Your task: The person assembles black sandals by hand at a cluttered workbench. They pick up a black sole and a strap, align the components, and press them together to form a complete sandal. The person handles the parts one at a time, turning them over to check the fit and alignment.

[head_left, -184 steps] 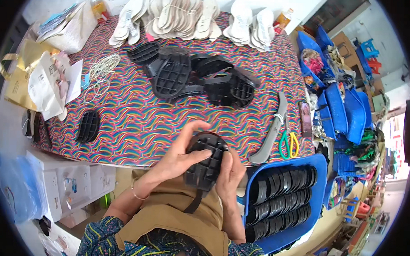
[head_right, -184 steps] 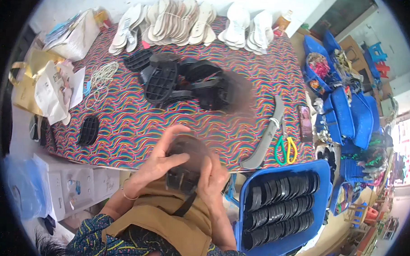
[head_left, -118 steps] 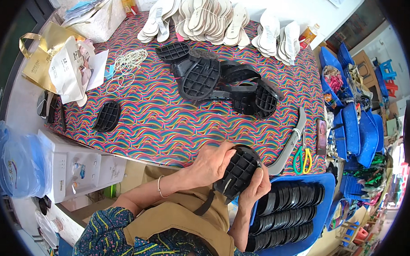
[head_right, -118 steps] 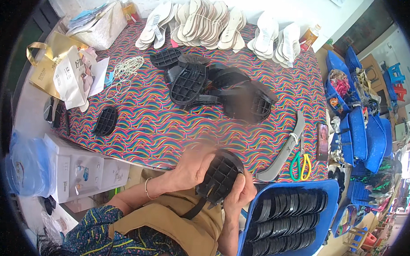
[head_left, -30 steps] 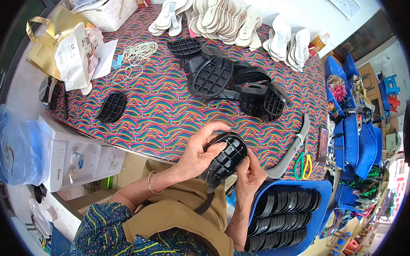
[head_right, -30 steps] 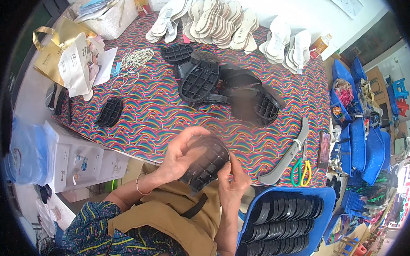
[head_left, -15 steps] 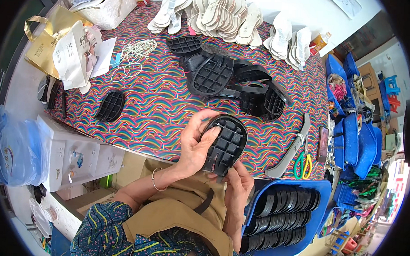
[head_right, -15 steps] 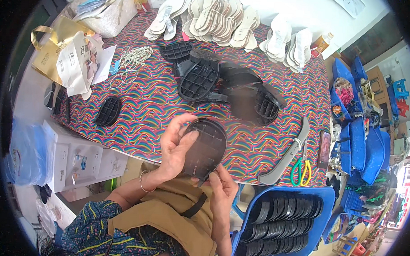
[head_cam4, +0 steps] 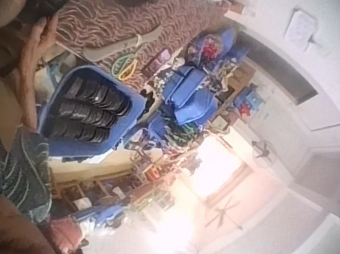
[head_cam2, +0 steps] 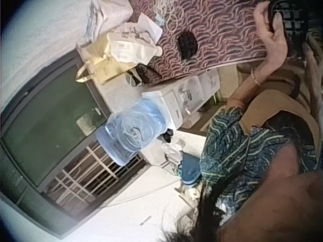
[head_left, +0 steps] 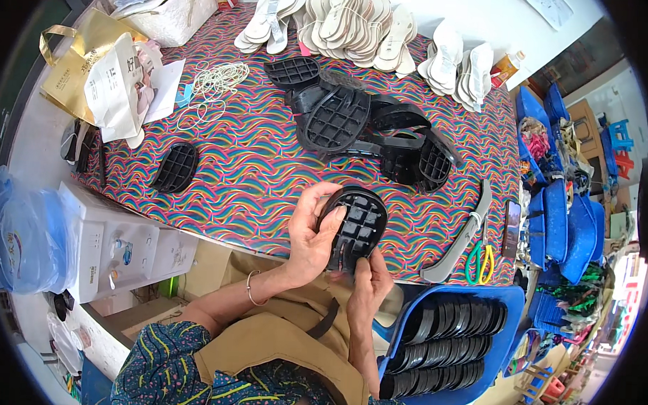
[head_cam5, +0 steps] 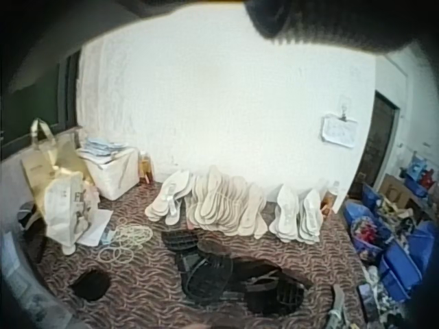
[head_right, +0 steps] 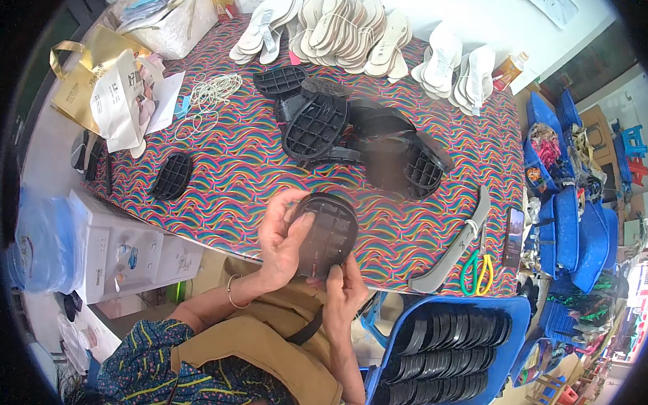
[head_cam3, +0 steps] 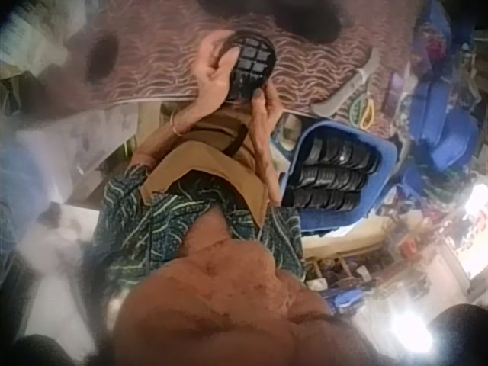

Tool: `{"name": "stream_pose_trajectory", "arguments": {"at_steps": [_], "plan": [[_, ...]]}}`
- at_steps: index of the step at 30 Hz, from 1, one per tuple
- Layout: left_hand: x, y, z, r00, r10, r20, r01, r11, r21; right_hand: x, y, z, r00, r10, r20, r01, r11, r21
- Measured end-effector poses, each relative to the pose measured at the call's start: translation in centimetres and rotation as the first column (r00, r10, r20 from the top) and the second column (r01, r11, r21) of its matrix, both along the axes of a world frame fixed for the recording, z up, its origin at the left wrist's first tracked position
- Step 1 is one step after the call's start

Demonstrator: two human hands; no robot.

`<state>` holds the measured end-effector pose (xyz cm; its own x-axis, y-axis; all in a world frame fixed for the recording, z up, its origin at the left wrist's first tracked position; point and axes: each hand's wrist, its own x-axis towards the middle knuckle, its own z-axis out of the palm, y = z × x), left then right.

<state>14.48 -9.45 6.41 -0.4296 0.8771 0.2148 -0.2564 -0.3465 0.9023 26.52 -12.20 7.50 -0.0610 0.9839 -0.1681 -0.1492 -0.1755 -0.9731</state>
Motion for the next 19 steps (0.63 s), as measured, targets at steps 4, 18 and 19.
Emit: {"name": "stream_pose_trajectory", "arguments": {"at_steps": [4, 18, 19], "plan": [[0.0, 0.3, -0.1, 0.993, -0.078, 0.091, 0.083, 0.996, -0.043, 1.6, 0.5, -1.8, 0.973, 0.037, 0.228, -0.039, 0.999, 0.003], [-2.3, 0.9, -0.1, 0.641, -0.192, -0.743, 0.233, 0.971, -0.049, 2.9, 3.8, -0.9, 0.773, -0.158, 0.615, -0.162, 0.887, 0.432], [-2.4, 1.1, -0.3, 0.581, -0.197, -0.789, 0.247, 0.967, -0.059, 3.1, 4.0, -1.0, 0.738, -0.164, 0.655, -0.205, 0.87, 0.448]]}}
